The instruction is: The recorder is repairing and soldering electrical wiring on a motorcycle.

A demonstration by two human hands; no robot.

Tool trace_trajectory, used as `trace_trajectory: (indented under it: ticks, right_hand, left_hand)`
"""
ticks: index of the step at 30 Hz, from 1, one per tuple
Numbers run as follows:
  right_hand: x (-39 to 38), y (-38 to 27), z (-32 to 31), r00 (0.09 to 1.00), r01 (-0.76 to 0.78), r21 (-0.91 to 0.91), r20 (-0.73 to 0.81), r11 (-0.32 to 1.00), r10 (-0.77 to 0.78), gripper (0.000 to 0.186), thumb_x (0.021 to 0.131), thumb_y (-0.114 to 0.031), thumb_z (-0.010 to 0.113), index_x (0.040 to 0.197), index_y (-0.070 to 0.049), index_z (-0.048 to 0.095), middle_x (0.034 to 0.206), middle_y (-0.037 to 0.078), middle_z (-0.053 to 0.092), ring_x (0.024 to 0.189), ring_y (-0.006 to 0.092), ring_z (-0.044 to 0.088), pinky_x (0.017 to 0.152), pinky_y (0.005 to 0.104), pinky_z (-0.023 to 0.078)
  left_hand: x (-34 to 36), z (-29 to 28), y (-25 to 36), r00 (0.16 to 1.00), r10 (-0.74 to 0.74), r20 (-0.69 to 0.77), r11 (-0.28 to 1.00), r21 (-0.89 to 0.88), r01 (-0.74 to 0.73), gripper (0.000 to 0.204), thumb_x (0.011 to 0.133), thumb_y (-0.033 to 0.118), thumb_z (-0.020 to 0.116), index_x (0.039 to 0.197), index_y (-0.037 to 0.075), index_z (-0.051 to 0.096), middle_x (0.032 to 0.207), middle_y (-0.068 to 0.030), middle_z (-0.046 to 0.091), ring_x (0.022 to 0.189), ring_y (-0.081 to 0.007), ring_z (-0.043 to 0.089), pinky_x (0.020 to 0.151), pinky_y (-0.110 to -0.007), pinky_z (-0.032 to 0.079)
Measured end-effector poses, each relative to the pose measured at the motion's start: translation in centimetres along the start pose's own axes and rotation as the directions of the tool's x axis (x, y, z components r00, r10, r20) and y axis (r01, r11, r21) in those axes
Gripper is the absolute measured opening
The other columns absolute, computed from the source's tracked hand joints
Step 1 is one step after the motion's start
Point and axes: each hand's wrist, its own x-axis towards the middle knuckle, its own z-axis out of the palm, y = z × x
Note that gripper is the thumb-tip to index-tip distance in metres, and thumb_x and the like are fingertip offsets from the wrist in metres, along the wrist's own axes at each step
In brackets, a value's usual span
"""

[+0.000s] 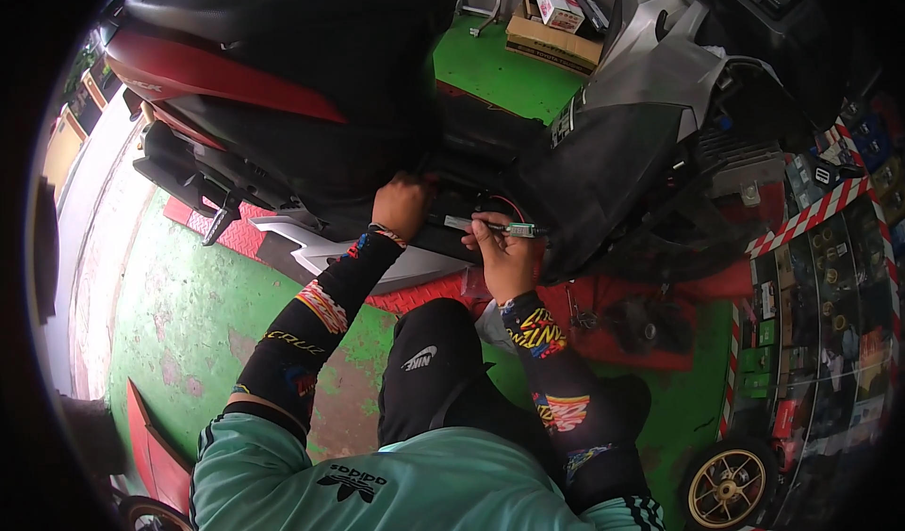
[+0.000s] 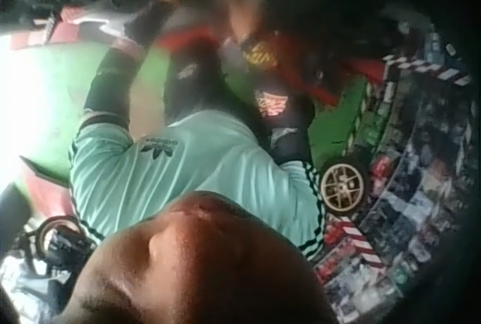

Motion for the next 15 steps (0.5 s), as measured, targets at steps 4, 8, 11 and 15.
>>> trace_trajectory:
  ticks: [4,8,11,15]
  right_hand:
    - [3.6,2.6,0.6,0.992,-0.013,-0.057,-0.125,0.998,0.005,0.019,0.1,-0.016,0.065,0.109,0.001,0.066,0.09,0.006,0.071,0.079,0.0107,0.068,0.072,0.024,0.056]
    - [6.4,4.8,1.3,0.988,0.004,-0.07,-0.156,0.998,-0.015,0.025,0.098,-0.022,0.067,0.102,0.003,0.068,0.086,0.007,0.072,0.078,0.0135,0.071,0.069,0.0251,0.055]
    - [7.4,5.9,1.9,0.984,-0.017,-0.227,-0.177,0.974,-0.024,0.033,0.095,-0.027,0.07,0.093,0.006,0.07,0.078,0.01,0.073,0.075,0.0166,0.073,0.068,0.029,0.055]
    - [7.4,6.4,2.5,0.963,0.097,-0.534,-0.164,0.84,-0.215,0.042,0.093,-0.036,0.07,0.088,0.006,0.069,0.076,0.021,0.069,0.071,0.0348,0.07,0.065,0.0399,0.052]
  left_hand:
    - [-0.1,-0.3,-0.1,1.0,-0.004,-0.031,0.997,-0.077,0.002,0.014,0.085,0.023,0.068,0.077,0.012,0.071,0.078,-0.0085,0.068,0.077,-0.0271,0.068,0.063,-0.04,0.057]
    - [0.0,-0.7,0.4,0.998,-0.027,0.053,0.997,-0.069,0.031,0.014,0.086,0.019,0.065,0.077,0.01,0.069,0.078,-0.0092,0.068,0.079,-0.0258,0.069,0.062,-0.039,0.058]
    - [0.2,-0.7,0.4,0.999,-0.043,0.009,0.998,-0.049,0.043,0.017,0.088,0.02,0.064,0.074,0.01,0.068,0.076,-0.0094,0.068,0.077,-0.0273,0.069,0.061,-0.04,0.058]
    - [0.2,-0.4,0.4,0.999,-0.047,0.022,0.998,-0.042,0.048,0.019,0.088,0.021,0.064,0.073,0.01,0.068,0.076,-0.0099,0.068,0.077,-0.0279,0.069,0.061,-0.041,0.057]
